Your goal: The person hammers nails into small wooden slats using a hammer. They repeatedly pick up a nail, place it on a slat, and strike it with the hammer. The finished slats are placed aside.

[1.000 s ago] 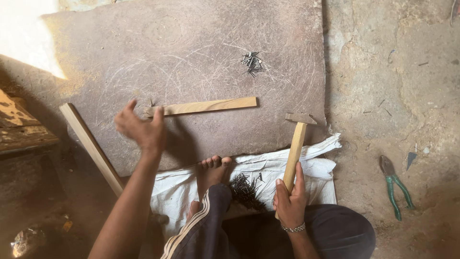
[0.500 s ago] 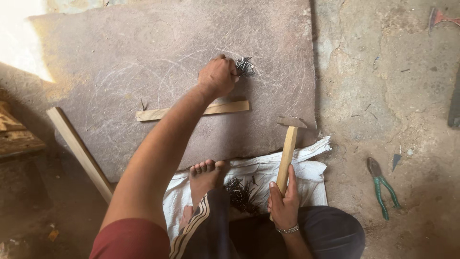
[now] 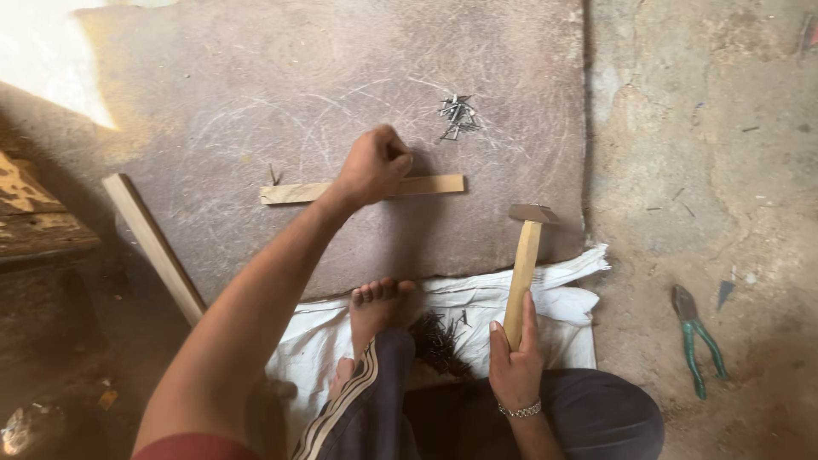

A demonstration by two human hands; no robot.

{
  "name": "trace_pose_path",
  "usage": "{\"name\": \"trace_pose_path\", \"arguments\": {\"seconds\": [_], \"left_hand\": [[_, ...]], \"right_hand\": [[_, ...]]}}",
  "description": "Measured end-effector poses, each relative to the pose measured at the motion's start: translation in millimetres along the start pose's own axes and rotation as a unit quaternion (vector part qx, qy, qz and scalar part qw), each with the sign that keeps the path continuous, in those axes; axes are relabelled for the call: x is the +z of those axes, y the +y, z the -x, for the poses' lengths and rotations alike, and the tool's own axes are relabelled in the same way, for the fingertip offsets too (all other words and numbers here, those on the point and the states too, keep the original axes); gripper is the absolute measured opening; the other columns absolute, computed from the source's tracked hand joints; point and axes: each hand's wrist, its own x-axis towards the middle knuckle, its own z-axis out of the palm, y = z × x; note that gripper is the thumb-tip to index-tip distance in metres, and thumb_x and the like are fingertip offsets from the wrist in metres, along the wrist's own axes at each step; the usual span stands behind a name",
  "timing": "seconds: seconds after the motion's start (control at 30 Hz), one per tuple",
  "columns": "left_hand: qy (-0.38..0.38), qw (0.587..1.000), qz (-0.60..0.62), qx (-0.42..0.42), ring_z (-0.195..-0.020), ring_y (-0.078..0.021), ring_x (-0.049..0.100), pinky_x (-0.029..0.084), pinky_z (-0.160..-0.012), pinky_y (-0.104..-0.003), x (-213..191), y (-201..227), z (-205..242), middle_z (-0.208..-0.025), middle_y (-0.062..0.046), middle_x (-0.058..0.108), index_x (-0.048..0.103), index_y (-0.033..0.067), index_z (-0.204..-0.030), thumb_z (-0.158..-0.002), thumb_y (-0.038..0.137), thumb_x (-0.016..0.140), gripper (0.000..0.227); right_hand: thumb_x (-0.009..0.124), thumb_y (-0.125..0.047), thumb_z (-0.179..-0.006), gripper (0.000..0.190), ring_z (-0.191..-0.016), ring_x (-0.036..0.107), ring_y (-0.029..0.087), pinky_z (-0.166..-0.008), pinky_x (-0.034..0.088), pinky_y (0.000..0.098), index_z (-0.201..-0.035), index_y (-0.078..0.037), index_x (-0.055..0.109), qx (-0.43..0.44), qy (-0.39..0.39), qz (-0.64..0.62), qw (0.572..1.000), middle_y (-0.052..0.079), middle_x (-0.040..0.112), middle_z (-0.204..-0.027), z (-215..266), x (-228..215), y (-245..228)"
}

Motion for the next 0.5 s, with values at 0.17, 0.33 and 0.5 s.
{"name": "trace_pose_path", "arguments": {"seconds": [0.17, 0.33, 0.5], "left_hand": [[-0.022, 0.949, 0.297, -0.106, -0.076, -0.0152, 0.059, 0.055, -0.067, -0.032, 2.1, -10.4, 32.4, -0.097, -0.008, 0.068, 0.065, 0.0103, -0.116, -0.097, 0.006, 0.06, 0.021], [-0.022, 0.971, 0.237, 0.031, -0.092, -0.0131, 0.067, 0.059, -0.084, -0.03, 23.4, -5.9, 41.7, -0.102, -0.009, 0.07, 0.065, 0.0014, -0.116, -0.1, 0.01, 0.064, 0.018], [0.026, 0.994, 0.056, 0.091, -0.091, -0.0188, 0.073, 0.062, -0.085, -0.032, 43.4, 3.6, 28.7, -0.105, -0.007, 0.073, 0.069, 0.0069, -0.112, -0.099, 0.014, 0.064, 0.015]], "right_hand": [[0.062, -0.023, -0.103, 0.069, -0.128, 0.064, 0.045, -0.102, 0.056, 0.0475, -0.159, 0.001, 0.03, -0.16, -0.037, 0.149, 0.975, 0.033, 0.055, -0.145, -17.2, 14.0, -19.0], [0.061, -0.031, -0.097, 0.072, -0.114, 0.07, 0.037, -0.091, 0.06, 0.0444, -0.161, -0.014, 0.031, 0.01, -0.121, 0.179, 0.976, 0.02, 0.06, -0.144, -40.5, 20.8, -50.3], [0.061, -0.03, -0.093, 0.076, -0.103, 0.074, 0.033, -0.083, 0.063, 0.0432, -0.16, -0.011, 0.028, 0.067, -0.109, 0.132, 0.983, 0.022, 0.052, -0.149, -29.9, 2.8, -54.3]]}}
